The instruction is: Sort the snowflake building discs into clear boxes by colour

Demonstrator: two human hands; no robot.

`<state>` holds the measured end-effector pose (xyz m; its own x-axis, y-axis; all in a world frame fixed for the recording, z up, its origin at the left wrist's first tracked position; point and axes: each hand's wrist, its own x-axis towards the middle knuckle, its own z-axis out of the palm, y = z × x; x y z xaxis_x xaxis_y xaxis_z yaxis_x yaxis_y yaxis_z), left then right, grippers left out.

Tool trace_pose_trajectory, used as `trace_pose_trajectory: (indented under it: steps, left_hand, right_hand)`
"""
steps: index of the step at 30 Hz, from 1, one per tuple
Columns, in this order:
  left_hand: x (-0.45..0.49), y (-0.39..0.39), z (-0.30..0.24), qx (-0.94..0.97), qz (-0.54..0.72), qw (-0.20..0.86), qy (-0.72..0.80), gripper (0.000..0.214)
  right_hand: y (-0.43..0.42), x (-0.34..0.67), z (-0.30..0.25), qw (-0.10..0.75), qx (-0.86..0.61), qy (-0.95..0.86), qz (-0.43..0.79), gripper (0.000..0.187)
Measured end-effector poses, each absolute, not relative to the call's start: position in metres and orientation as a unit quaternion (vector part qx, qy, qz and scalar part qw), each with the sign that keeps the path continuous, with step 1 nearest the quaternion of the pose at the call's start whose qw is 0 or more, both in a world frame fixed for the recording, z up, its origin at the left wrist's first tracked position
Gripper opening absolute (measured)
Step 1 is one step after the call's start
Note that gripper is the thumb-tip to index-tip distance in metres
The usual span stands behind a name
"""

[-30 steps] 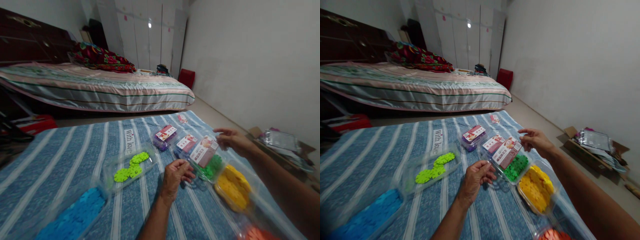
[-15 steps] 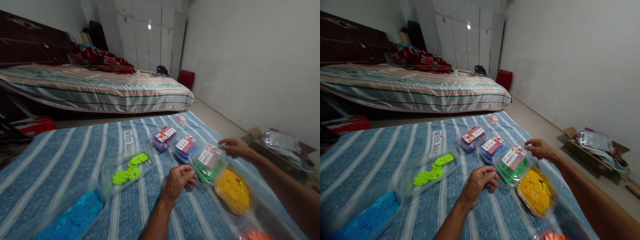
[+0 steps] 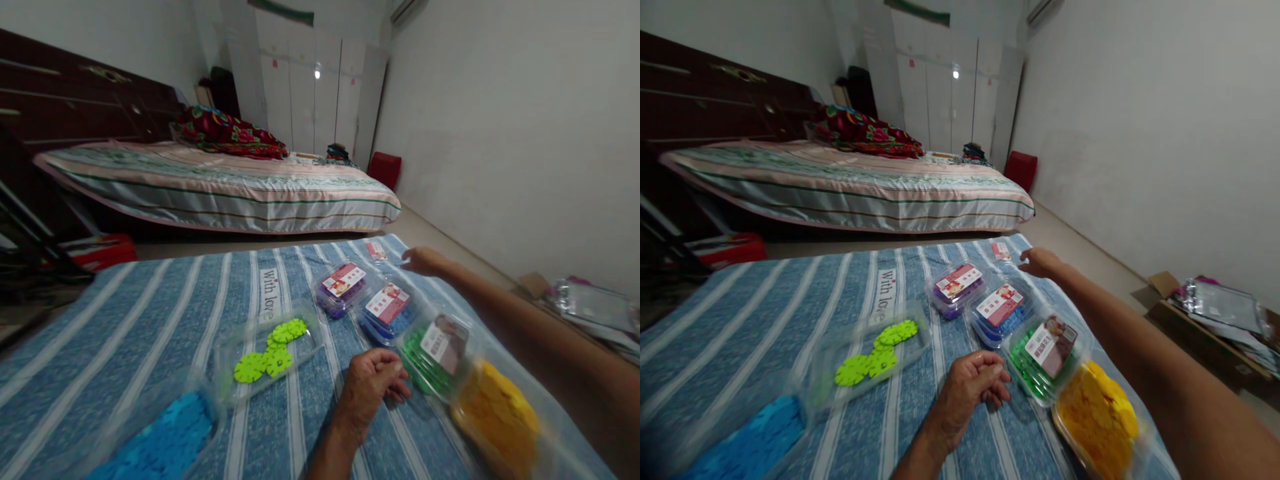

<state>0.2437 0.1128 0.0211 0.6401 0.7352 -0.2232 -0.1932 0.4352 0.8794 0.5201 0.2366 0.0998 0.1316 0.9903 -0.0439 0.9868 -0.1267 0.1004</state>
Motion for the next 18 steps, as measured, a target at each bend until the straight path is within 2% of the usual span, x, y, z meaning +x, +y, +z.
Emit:
trace_pose_trajectory:
  steps: [5, 11, 18]
  left_hand:
    - [0.243, 0.111, 0.018, 0.424, 0.303, 0.795, 0.311, 0.028]
    - [0.247, 0.109, 0.005, 0.402, 0.308, 0.802, 0.319, 0.037]
    - [0.248, 0.109, -0.005, 0.403, 0.313, 0.801, 0.313, 0.039]
  right_hand:
    - [0.306, 0.484, 0.082, 0.121, 0.686, 0.716, 0.042, 0.043]
    - [0.335, 0.478, 0.056, 0.213, 0.628, 0.746, 0.066, 0.055]
    - [0.342, 0.483, 0.039, 0.241, 0.6, 0.756, 0.101, 0.054]
